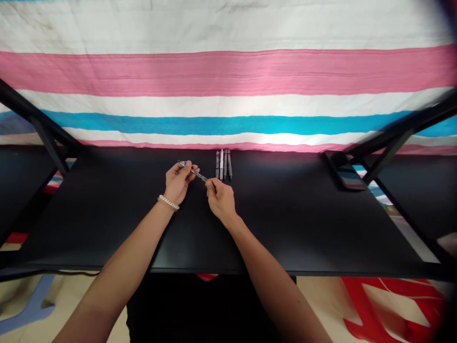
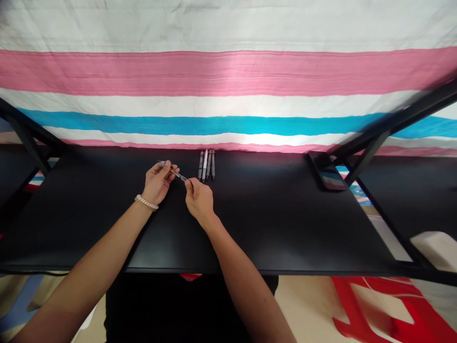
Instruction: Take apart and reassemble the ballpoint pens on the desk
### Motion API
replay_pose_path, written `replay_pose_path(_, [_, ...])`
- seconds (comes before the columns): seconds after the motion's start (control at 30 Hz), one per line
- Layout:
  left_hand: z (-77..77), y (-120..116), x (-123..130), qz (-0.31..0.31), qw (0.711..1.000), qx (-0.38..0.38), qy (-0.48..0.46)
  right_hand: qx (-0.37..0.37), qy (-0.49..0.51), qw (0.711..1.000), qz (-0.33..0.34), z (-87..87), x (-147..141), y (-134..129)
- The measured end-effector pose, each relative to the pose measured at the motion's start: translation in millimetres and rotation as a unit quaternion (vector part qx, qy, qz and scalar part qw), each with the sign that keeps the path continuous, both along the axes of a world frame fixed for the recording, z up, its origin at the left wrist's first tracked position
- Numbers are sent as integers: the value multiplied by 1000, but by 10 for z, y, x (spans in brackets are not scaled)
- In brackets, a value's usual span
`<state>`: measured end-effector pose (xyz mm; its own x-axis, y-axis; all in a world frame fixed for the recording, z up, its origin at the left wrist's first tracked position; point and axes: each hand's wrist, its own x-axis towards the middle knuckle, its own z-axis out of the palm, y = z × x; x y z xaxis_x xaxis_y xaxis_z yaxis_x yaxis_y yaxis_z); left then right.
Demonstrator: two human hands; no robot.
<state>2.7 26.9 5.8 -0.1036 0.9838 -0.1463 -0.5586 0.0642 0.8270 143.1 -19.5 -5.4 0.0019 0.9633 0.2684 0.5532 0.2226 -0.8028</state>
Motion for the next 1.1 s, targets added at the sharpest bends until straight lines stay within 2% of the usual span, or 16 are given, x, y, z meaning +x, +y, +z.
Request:
replay_pose_path(0.3, [35, -13, -26, -35, 999, 9, -6, -75, 92, 993, 23, -32, 18, 25])
replay_pose_path(0.47, [38, -8, -80, -79, 996, 38, -30, -110, 199, 971, 70, 16, 8, 30])
replay_pose_path(0.63, [42, 1, -107, -94, 993, 56, -45, -157, 301, 932, 127, 64, -8, 31])
replay_pose_path(0.83, [54, 5, -128, -106, 991, 64, -55, -276, 439, 836, 183, 115, 9, 25])
replay_pose_path(0.93, [64, 1, -127, -109, 990, 68, -57, -307, 476, 800, 198, 134, 16, 20])
replay_pose_path(1.03, [90, -7, -102, -113, 989, 67, -70, -319, 490, 784, 208, 125, -9, 15])
replay_pose_path(1.1, [121, -13, -83, -113, 987, 57, -104, -311, 484, 792, 202, 98, -49, 19])
